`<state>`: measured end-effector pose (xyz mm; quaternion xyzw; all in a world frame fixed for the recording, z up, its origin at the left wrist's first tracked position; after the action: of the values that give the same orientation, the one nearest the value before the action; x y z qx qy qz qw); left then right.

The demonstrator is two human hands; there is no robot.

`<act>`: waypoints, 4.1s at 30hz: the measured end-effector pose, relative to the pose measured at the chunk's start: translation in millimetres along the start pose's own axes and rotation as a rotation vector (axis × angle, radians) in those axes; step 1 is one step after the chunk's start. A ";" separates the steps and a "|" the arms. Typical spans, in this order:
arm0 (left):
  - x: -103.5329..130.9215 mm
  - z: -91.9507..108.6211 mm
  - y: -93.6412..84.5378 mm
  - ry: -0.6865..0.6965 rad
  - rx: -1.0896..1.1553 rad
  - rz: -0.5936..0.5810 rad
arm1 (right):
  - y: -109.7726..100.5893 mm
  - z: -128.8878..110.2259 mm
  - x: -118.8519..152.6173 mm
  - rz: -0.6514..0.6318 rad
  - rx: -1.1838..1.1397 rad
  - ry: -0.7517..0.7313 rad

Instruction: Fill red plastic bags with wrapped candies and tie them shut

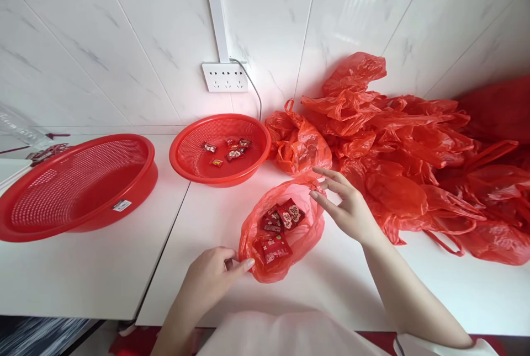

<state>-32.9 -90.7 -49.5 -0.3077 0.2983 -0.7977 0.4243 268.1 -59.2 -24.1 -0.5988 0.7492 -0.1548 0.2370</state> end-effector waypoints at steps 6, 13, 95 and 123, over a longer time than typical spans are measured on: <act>-7.9 7.5 -22.2 0.081 0.112 0.025 | -13.2 -20.2 -11.1 0.028 -0.063 -0.063; -27.0 35.1 -131.0 0.497 0.547 0.810 | -34.7 -50.1 -39.1 0.337 -0.458 -0.138; -94.5 49.0 -110.1 0.748 0.535 -0.137 | 36.6 -45.4 -65.8 -0.631 -0.844 0.300; -96.3 30.5 -128.0 0.301 -0.028 -0.238 | -29.2 -31.7 -47.9 0.123 0.216 0.049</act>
<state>-30.0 44.8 41.2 -0.2236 0.3310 -0.8751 0.2734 283.2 -21.3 25.7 -0.5186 0.7691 -0.2342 0.2910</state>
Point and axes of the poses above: each hand's wrist, its own x-axis away from the middle knuckle, its own y-axis out of the palm, z = x × y, the point moved 2 cm from there along -x, towards the middle knuckle, and after that the axes turned 14 degrees about y, right-handed, at the moved point
